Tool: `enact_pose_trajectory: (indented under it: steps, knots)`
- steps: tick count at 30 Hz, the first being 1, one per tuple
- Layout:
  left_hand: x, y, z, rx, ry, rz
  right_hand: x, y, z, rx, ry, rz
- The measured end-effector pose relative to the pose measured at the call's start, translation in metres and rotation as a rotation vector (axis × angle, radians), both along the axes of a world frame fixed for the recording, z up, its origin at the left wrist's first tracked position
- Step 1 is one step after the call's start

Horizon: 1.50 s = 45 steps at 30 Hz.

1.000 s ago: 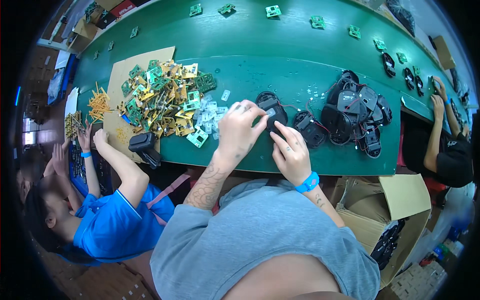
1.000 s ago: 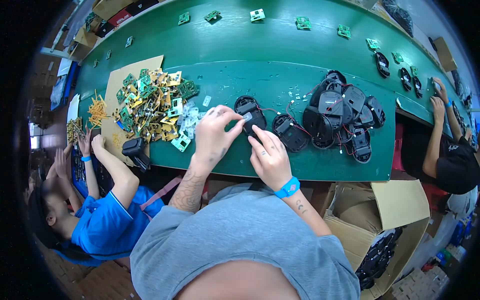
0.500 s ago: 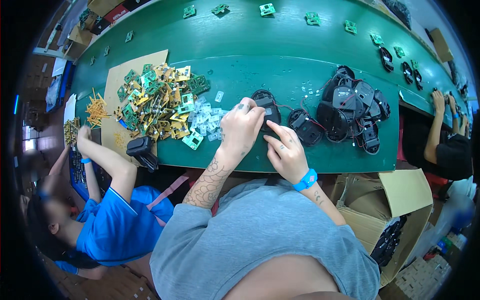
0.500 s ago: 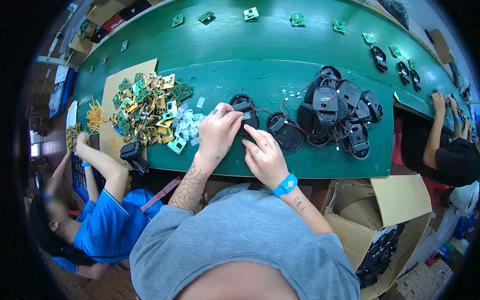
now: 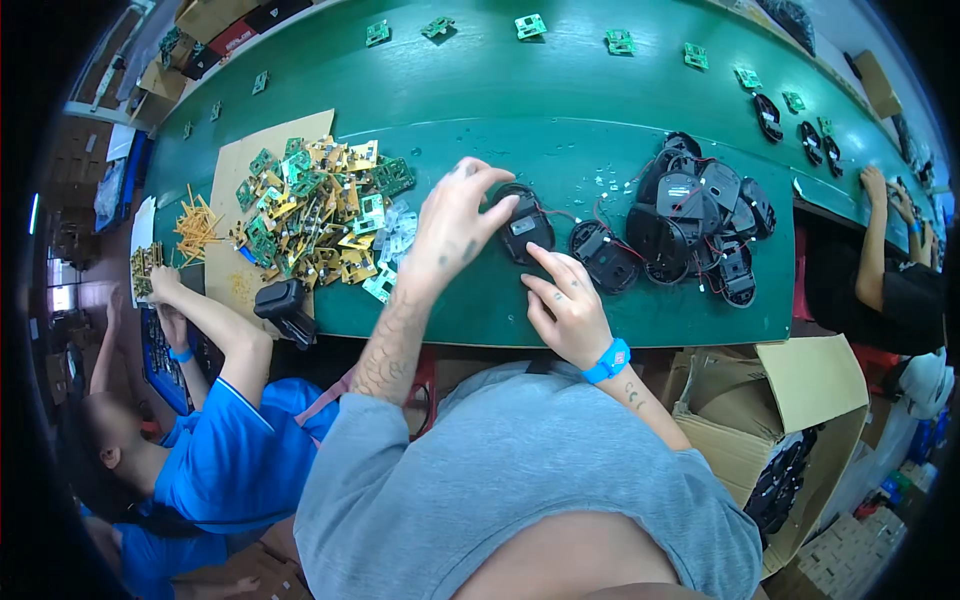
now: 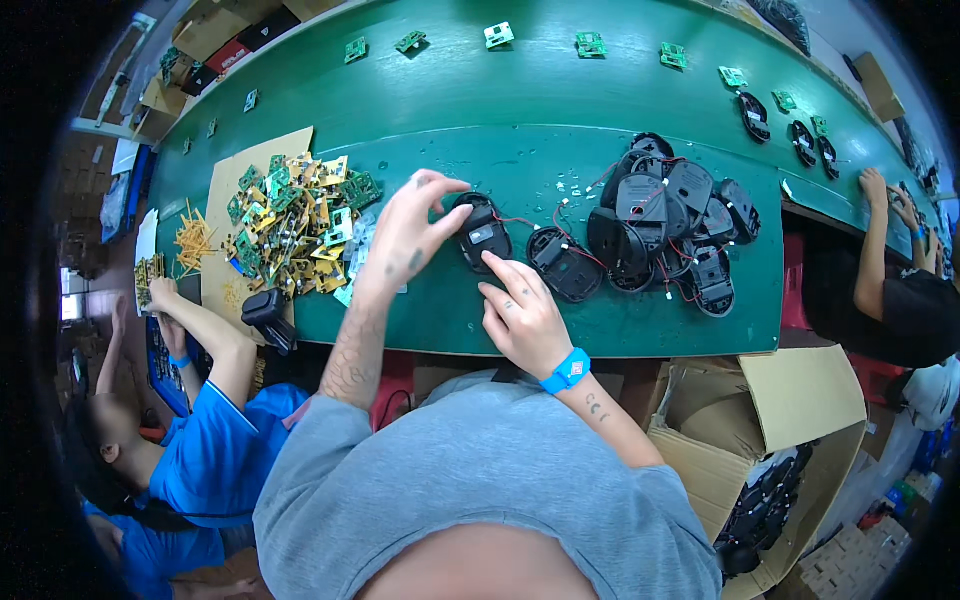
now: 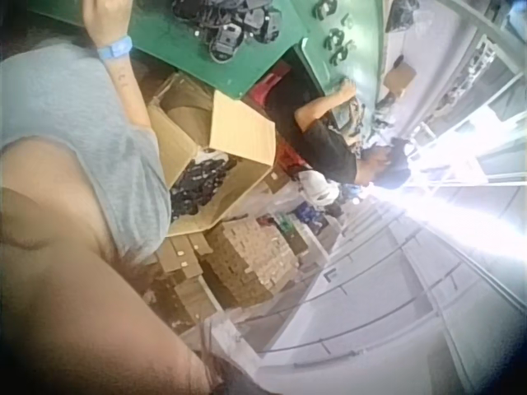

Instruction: Assembling plastic housings for electronic devices and organizing components on a production line.

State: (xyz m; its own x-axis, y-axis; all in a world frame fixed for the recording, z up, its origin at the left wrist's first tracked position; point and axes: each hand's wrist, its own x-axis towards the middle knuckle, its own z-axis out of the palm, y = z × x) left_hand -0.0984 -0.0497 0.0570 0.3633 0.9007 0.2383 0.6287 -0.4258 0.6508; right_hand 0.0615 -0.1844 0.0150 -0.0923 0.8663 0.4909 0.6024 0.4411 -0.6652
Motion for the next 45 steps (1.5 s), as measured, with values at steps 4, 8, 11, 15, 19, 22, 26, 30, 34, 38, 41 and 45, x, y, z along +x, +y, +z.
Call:
enact_pose_trajectory:
  steps: [4, 8, 11, 15, 19, 22, 26, 30, 34, 38, 41, 45]
  knots:
    - [-0.001, 0.035, 0.012, -0.164, 0.214, -0.180, 0.007, -0.007, 0.002, 0.091, 0.048, 0.032]
    - [-0.004, 0.046, 0.018, -0.349, 0.275, -0.274, 0.032, -0.032, 0.008, 0.208, 0.101, 0.014]
    - [-0.014, 0.051, 0.012, -0.422, 0.158, -0.241, 0.067, -0.060, 0.011, 0.251, 0.118, -0.234]
    - [-0.031, 0.077, 0.005, -0.463, 0.010, -0.070, 0.122, -0.071, 0.007, 0.355, 0.164, -0.664]
    - [-0.014, 0.117, 0.001, -0.500, -0.105, 0.057, 0.157, -0.067, -0.002, 0.406, 0.119, -0.811]
    - [0.020, 0.150, -0.005, -0.498, -0.152, 0.145, 0.173, -0.066, -0.004, 0.436, 0.115, -0.872]
    - [0.097, 0.173, -0.018, -0.550, -0.186, 0.118, 0.171, -0.067, -0.008, 0.439, 0.098, -0.851]
    - [0.163, 0.188, -0.047, -0.588, -0.251, 0.043, 0.170, -0.062, -0.008, 0.455, 0.119, -0.830]
    - [0.232, 0.165, -0.027, -0.541, -0.209, 0.020, 0.177, -0.068, -0.009, 0.454, 0.141, -0.821]
    - [0.280, 0.152, -0.025, -0.494, -0.203, -0.040, 0.176, -0.064, -0.009, 0.456, 0.172, -0.787]
    - [0.309, 0.155, -0.034, -0.546, -0.195, -0.097, 0.174, -0.062, -0.008, 0.458, 0.177, -0.777]
    - [0.333, 0.141, -0.017, -0.580, -0.167, -0.312, 0.176, -0.064, -0.009, 0.459, 0.168, -0.788]
